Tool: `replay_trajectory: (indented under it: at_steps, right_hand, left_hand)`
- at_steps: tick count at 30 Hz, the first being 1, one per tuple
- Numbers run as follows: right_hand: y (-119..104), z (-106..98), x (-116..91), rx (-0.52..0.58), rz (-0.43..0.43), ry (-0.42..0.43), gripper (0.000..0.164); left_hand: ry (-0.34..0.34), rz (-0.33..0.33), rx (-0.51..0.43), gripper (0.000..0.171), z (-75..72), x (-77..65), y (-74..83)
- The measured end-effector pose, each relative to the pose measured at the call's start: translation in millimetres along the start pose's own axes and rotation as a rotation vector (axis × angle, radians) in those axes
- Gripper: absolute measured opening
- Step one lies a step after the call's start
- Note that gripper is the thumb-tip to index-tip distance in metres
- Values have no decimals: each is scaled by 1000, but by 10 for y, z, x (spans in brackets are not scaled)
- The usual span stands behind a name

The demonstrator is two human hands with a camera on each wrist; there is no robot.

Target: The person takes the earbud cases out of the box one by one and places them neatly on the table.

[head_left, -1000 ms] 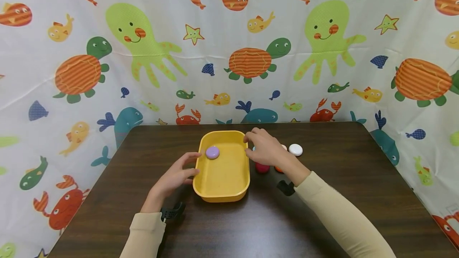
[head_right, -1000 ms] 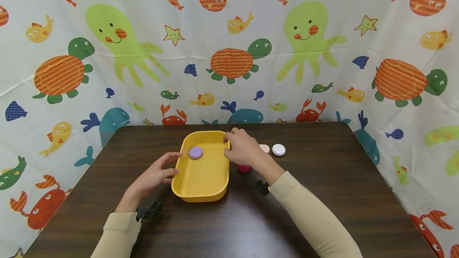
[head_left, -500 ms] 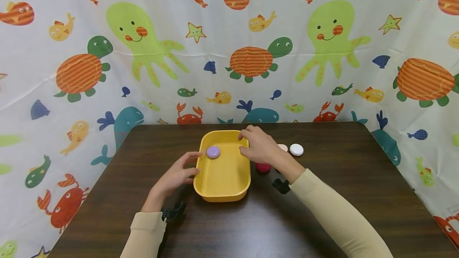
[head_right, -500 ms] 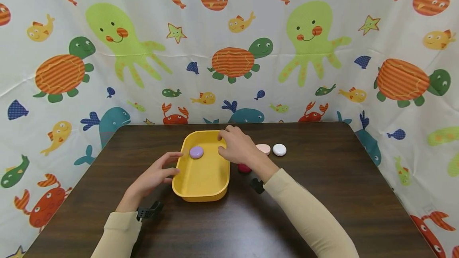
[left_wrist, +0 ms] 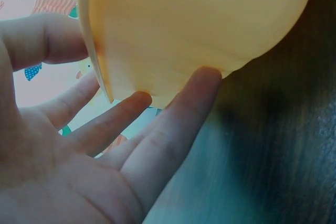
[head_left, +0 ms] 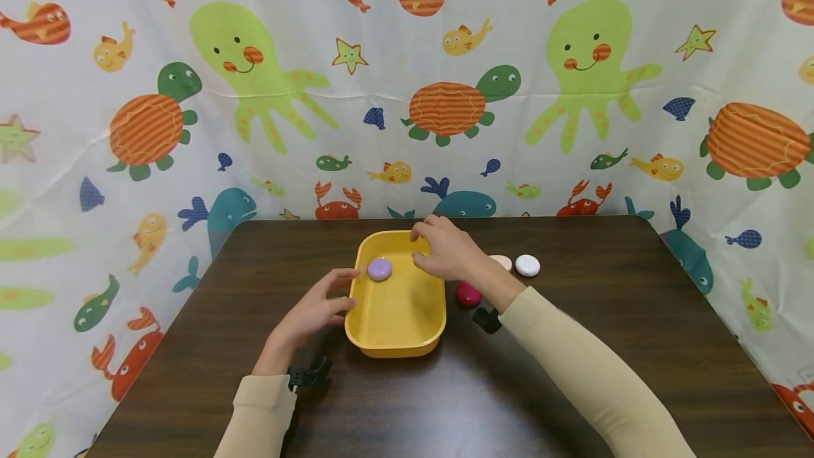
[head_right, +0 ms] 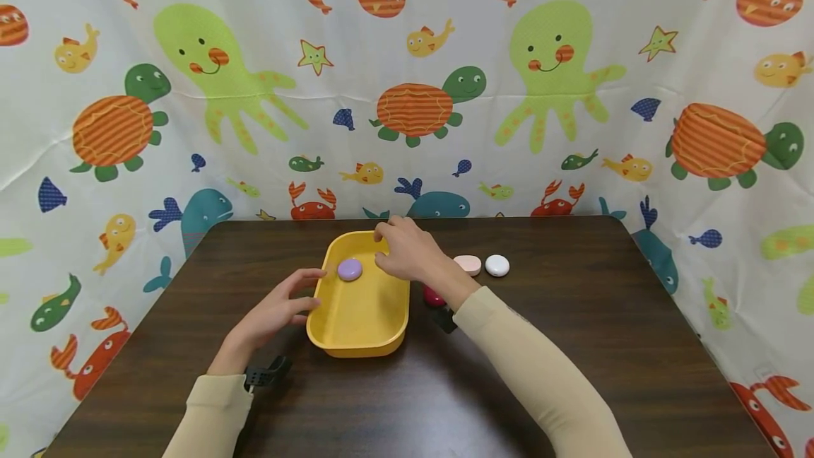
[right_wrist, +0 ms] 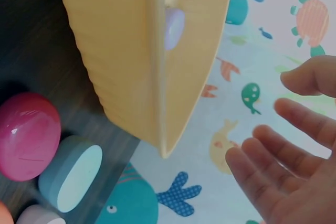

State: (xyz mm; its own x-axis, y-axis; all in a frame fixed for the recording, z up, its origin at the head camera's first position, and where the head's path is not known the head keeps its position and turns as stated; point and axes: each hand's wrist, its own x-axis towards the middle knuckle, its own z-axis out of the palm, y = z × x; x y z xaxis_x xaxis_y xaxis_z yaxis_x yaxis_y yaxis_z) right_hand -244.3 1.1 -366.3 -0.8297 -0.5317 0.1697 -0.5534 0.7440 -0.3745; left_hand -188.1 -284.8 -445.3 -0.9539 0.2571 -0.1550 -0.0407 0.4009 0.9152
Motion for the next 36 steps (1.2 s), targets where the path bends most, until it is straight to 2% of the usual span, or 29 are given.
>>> replay_trajectory:
  at_steps: [14, 36]
  right_hand:
    - [-100, 84, 188, 36, 6, -32, 33]
    - [-254, 210, 438, -5, -44, -71, 39]
  left_hand:
    - [-8, -5, -12, 55, 5, -6, -18]
    - [-9, 2, -20, 54, 7, -6, -14]
